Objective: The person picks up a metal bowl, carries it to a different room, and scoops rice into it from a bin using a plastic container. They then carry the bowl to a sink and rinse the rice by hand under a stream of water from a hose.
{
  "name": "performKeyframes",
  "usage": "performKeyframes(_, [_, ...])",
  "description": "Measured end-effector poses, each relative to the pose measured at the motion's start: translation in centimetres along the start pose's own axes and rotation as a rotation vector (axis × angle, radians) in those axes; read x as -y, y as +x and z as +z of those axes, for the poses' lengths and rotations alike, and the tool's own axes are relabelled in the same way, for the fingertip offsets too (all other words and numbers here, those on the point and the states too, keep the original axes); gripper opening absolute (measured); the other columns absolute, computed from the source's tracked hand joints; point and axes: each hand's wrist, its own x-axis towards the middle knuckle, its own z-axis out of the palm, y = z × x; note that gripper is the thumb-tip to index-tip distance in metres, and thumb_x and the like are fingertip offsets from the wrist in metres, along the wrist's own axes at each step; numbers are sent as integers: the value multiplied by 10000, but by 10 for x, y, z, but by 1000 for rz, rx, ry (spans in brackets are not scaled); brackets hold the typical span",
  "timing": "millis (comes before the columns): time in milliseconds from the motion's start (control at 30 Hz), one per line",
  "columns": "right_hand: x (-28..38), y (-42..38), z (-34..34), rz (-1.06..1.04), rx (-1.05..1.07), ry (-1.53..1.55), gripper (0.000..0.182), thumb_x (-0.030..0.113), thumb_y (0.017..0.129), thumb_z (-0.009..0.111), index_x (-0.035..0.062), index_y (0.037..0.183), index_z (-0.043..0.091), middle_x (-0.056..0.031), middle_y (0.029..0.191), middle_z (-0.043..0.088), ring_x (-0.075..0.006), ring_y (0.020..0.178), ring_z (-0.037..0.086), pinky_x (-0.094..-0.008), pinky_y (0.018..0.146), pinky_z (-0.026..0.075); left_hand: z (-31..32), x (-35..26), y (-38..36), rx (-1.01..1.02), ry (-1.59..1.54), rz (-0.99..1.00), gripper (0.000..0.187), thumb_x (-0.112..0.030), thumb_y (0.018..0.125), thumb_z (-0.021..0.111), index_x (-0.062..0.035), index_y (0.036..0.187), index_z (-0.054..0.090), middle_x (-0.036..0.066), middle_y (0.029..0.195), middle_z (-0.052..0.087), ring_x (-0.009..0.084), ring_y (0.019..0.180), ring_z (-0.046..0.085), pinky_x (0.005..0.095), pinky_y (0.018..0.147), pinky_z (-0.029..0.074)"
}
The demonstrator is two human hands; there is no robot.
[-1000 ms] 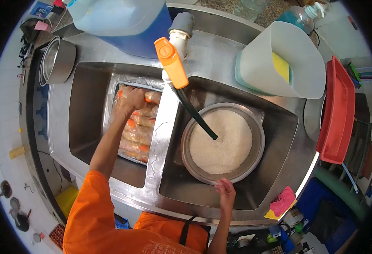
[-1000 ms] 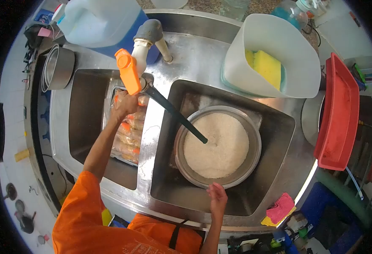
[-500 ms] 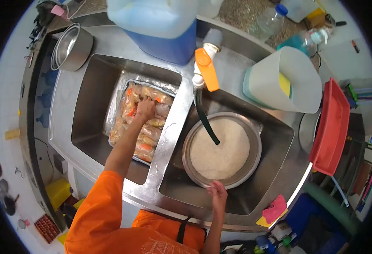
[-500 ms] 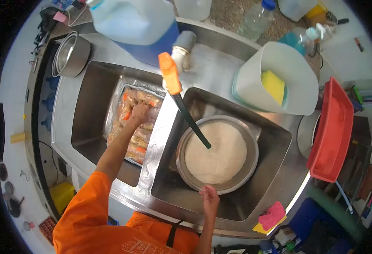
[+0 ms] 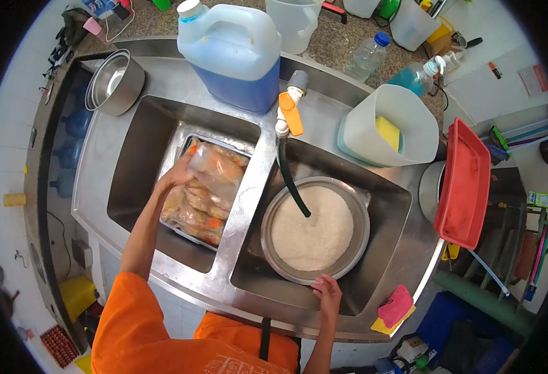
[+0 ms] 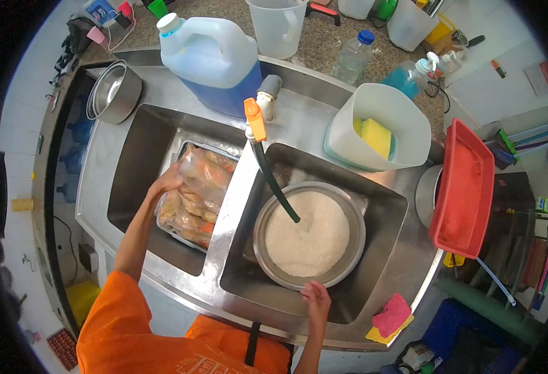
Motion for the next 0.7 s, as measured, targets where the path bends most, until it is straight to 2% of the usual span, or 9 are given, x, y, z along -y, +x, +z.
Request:
performKeyframes(100, [6, 6, 10, 24, 0, 32, 261, 144, 941, 646, 41, 1180, 622, -50, 1014, 690, -163, 858, 669, -282, 746, 504, 9, 69, 26, 93, -375, -139, 518, -332, 823, 701, 5, 1211, 630, 132, 1177, 624, 211, 1016, 613, 304, 511, 548])
performKeyframes(133, [8, 8, 15, 14, 14, 13, 260, 148, 947, 637, 44, 1184, 618, -56, 1027, 692, -165, 863, 671, -281, 746, 508, 21, 91, 36, 105, -330, -167, 540, -312, 840, 682, -9, 1278, 590, 136, 1232, 607, 219, 1010, 614, 309, 531, 554])
performKeyframes(167, [9, 7, 20, 7, 25, -8, 258, 153, 953, 628, 47, 1188, 614, -62, 1039, 694, -167, 868, 674, -280, 745, 511, 33, 64, 25, 90, -200, -97, 597, -377, 850, 687, -1, 1300, 574, 137, 1243, 604, 199, 967, 611, 306, 594, 541])
performKeyframes(200, [8, 7, 24, 2, 34, -32, 257, 158, 959, 619, 50, 1191, 610, -67, 1052, 695, -169, 872, 677, -279, 745, 515, 63, 92, 44, 22, -135, -284, 550, -333, 827, 759, 4, 1238, 617, 99, 1148, 653, 170, 894, 605, 299, 664, 514])
performKeyframes(300, [-5, 13, 31, 7, 91, -59, 256, 148, 963, 610, 53, 1201, 605, -76, 1078, 693, -174, 879, 676, -284, 761, 511, 109, 76, 59, -192, -434, -120, 506, -277, 788, 824, 2, 1173, 651, 68, 1075, 685, 149, 835, 594, 299, 702, 496])
performKeyframes(400, [-14, 15, 38, 29, 117, -64, 257, 135, 966, 600, 57, 1211, 600, -81, 1096, 690, -176, 888, 676, -280, 768, 507, 124, 92, 71, -351, -629, -94, 413, -238, 781, 835, 2, 1083, 688, 49, 984, 703, 149, 803, 609, 306, 705, 502])
performKeyframes(500, [-16, 17, 47, 38, 152, -82, 261, 131, 964, 603, 62, 1216, 597, -81, 1096, 690, -173, 902, 677, -277, 766, 505, 116, 93, 69, -289, -590, -248, 404, -298, 776, 834, -9, 1030, 712, 80, 912, 728, 185, 790, 664, 331, 720, 518])
performKeyframes(600, [-11, 18, 54, 53, 175, -86, 267, 134, 958, 611, 63, 1215, 599, -82, 1093, 691, -169, 912, 677, -276, 767, 505, 114, 70, 51, -450, -38, -152, 411, -344, 763, 831, -30, 1006, 724, 130, 871, 739, 256, 799, 708, 366, 733, 533])
performKeyframes(700, [-4, 16, 58, 43, 178, -89, 269, 149, 951, 632, 63, 1204, 609, -71, 1076, 693, -164, 904, 676, -277, 762, 504, 112, 45, 35, -488, 54, -204, 438, -375, 753, 824, -51, 1029, 721, 171, 913, 733, 312, 848, 710, 402, 748, 538])
